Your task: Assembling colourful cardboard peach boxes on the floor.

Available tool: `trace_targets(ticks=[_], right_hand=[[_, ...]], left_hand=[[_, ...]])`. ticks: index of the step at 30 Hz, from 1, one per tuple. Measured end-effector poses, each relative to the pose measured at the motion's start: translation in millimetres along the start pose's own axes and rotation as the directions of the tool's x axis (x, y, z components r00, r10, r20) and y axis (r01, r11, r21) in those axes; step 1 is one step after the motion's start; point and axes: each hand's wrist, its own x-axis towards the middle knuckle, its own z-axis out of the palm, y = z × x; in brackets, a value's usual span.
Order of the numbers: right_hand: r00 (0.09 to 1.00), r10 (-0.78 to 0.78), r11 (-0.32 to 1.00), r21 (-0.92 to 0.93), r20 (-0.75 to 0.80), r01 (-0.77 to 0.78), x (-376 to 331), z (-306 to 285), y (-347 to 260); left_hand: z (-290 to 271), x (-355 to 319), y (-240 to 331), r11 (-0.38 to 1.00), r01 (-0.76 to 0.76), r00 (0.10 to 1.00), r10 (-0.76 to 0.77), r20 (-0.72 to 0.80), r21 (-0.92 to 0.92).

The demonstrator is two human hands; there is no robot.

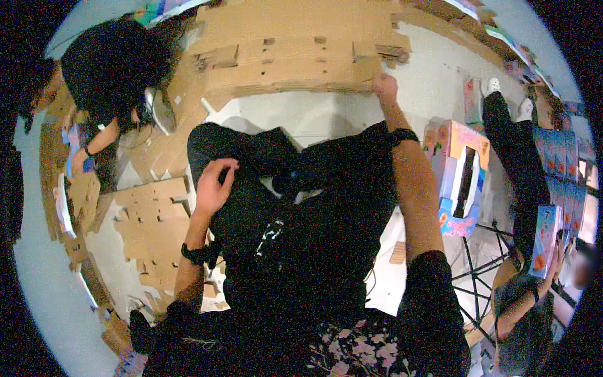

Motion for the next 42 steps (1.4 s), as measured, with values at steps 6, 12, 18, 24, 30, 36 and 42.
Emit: trace_targets(ticks=[6, 12, 18, 24, 30, 36, 42], right_hand=[[0.869, -0.437, 0.825, -0.488, -0.232, 0.285, -39, -15, -88], [0.971, -0.21, 0.824, 0.555, 0.113, 0.113, -149, -79, -182], [0.575, -0.207, 0.627, 0.558, 0.792, -0.543, -333, -93, -222], [0.213, -0.396, 0.679, 0.441, 0.893, -0.587, -399, -22, -254], [0.239, -0.253, 0.683, 0.348, 0.937, -0.642, -430, -5, -240], [0.312, -0.175, 0.681, 0.344, 0.934, -0.646, -429, -14, -223], [0.163, -0.161, 0.81, 0.224, 0.974, -0.542, -409, -45, -236]], left_hand=[[-5, 1, 5, 0.999, 0.031, 0.999, -0.031, -0.016, -0.004], [-3, 5, 4, 0.996, 0.053, 0.999, -0.053, -0.003, -0.074], [23, 10, 56, 0.944, 0.025, 0.979, 0.044, 0.201, -0.328], [58, 14, 150, 0.813, -0.579, 0.814, 0.581, 0.019, -0.071], [64, 36, 148, 0.818, -0.554, 0.81, 0.573, 0.124, -0.158], [78, 32, 133, 0.959, -0.152, 0.986, 0.164, 0.03, -0.24], [66, 38, 124, 0.844, -0.005, 0.971, 0.132, 0.197, -0.536]])
